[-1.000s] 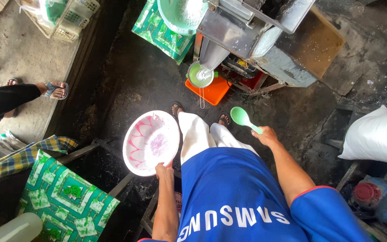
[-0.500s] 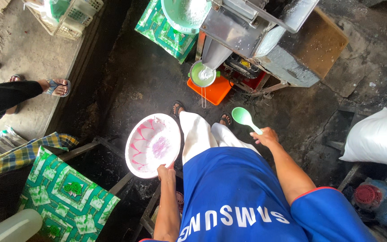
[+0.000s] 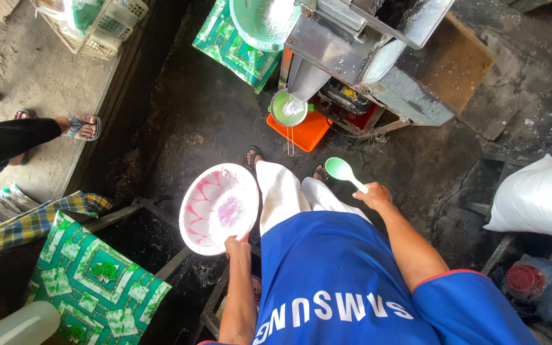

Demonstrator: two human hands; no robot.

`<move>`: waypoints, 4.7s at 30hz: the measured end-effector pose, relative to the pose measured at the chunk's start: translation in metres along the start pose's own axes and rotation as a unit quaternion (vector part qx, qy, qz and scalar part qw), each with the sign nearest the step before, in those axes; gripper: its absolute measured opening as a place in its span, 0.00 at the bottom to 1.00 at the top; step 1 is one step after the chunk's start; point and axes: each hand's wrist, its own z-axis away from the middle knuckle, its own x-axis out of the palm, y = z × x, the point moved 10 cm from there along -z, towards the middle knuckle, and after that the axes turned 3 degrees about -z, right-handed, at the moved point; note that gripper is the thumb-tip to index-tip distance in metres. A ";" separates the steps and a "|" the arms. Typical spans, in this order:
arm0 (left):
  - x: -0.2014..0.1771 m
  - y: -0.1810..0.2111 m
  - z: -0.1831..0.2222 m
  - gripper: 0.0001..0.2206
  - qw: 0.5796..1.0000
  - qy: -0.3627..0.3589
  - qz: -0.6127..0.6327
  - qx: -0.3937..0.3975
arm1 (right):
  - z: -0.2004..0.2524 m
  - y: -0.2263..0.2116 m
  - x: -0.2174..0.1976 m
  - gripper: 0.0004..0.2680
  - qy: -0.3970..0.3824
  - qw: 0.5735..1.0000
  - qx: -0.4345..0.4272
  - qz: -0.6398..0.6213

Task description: The person scoops shredded coconut from a bowl into a larger pink bin and then refills the shredding machine with more coconut meat from a white bag.

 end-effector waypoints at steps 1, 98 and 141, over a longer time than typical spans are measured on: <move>0.000 0.001 0.001 0.37 1.000 0.000 -0.001 0.000 | 0.003 0.001 0.000 0.11 0.000 1.000 0.001 0.000; 0.011 0.015 0.035 0.36 0.997 0.014 -0.026 0.067 | -0.004 -0.032 -0.006 0.12 -0.031 0.996 -0.033 -0.071; -0.034 0.006 -0.042 0.37 0.999 0.028 0.016 0.013 | 0.005 -0.026 0.027 0.12 -0.043 0.998 -0.025 0.045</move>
